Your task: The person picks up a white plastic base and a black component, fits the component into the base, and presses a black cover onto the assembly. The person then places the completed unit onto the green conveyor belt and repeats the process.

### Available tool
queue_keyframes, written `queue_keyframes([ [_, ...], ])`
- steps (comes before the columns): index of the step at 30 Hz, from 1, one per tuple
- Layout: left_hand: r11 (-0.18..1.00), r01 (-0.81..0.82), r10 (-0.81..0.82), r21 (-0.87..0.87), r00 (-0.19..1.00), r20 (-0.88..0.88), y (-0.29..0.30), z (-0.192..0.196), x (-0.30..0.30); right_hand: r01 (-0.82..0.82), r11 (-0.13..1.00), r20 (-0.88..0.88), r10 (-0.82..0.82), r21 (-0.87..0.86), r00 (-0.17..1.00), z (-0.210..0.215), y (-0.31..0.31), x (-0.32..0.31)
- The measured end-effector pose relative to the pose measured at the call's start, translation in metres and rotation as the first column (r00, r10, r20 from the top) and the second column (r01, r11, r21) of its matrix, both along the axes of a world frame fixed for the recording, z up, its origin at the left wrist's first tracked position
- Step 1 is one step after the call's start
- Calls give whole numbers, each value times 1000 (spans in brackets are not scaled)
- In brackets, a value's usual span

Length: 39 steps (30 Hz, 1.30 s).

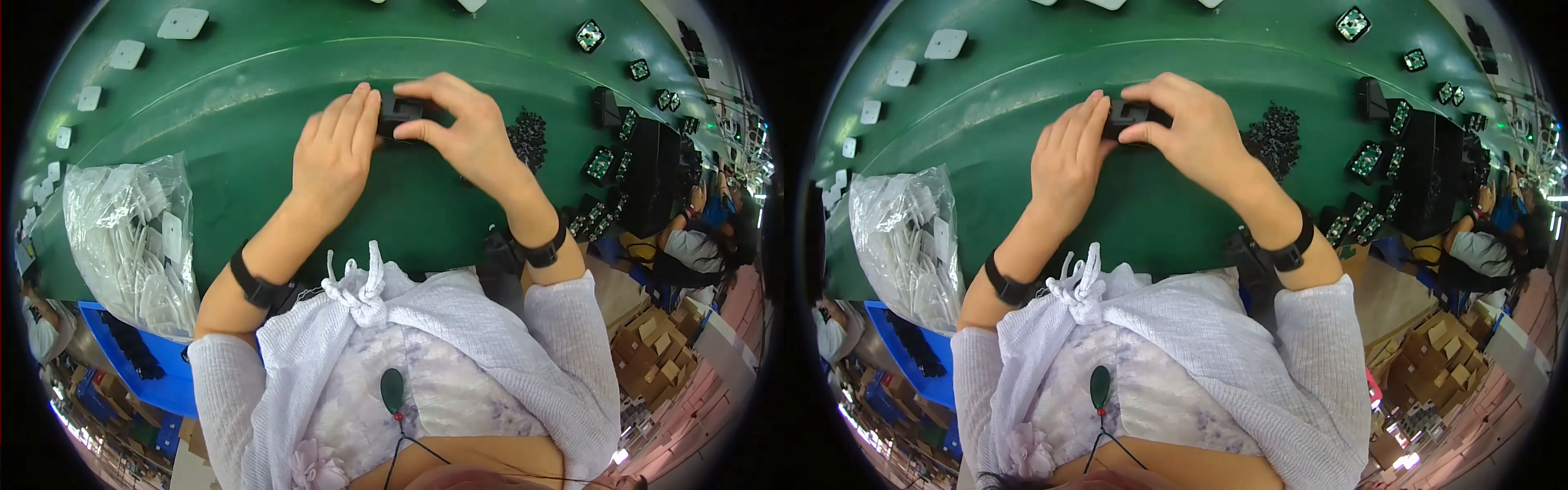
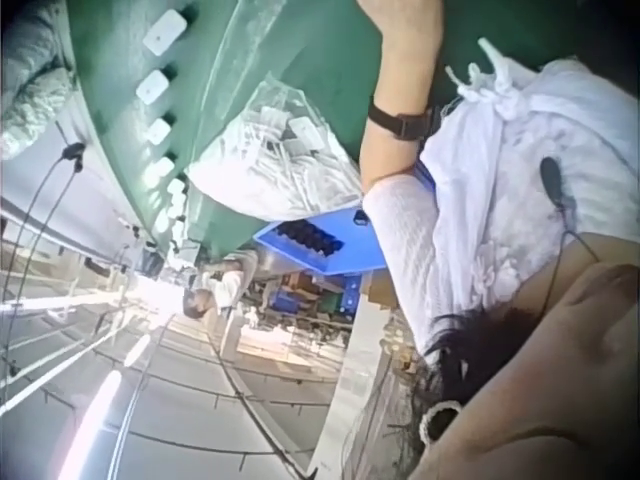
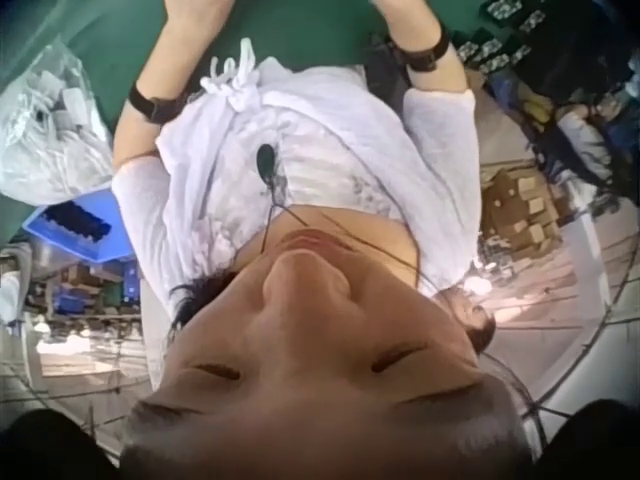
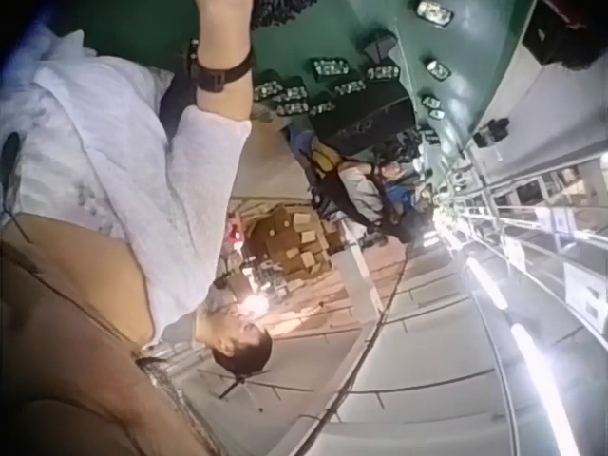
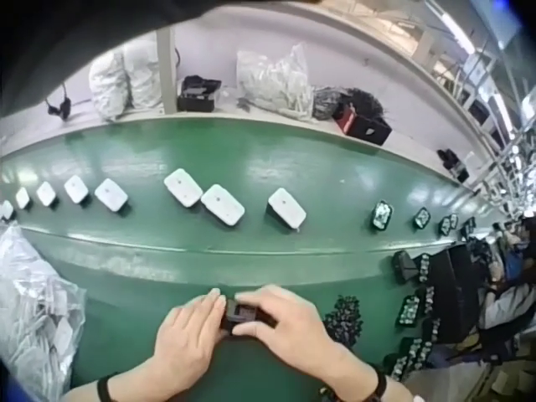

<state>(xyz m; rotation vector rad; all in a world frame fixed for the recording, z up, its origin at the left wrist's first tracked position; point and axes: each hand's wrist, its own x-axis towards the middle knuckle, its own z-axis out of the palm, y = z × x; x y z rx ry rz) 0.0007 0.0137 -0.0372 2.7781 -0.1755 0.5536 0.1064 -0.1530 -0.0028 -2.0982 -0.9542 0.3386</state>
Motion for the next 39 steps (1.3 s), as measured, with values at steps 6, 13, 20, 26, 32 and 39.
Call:
queue_keyframes([
  [6, 372, -353, -122, -859, 898, -422, -3, 28, -4, 243, 888, -599, 45, 391, 799, 4, 1, -17],
  [13, 365, -286, -150, -886, 921, -359, -7, 39, -21, 199, 908, -478, 1, 369, 879, 14, 5, -32],
  [20, 857, -380, 361, -347, 925, -123, 57, 60, -85, 246, 925, -244, -178, 289, 953, 21, -24, 29],
  [26, 673, -677, 739, 299, 636, -224, 138, 59, -162, 191, 979, -173, -177, 69, 969, 10, -77, 132],
  [32, 769, -565, 638, 297, 703, -315, 159, 39, -160, 109, 985, -242, -139, -134, 960, 1, -67, 190],
  [39, 742, -592, 669, 314, 625, -401, 156, 52, -139, 29, 973, -88, -8, 230, 996, -13, -98, 208],
])
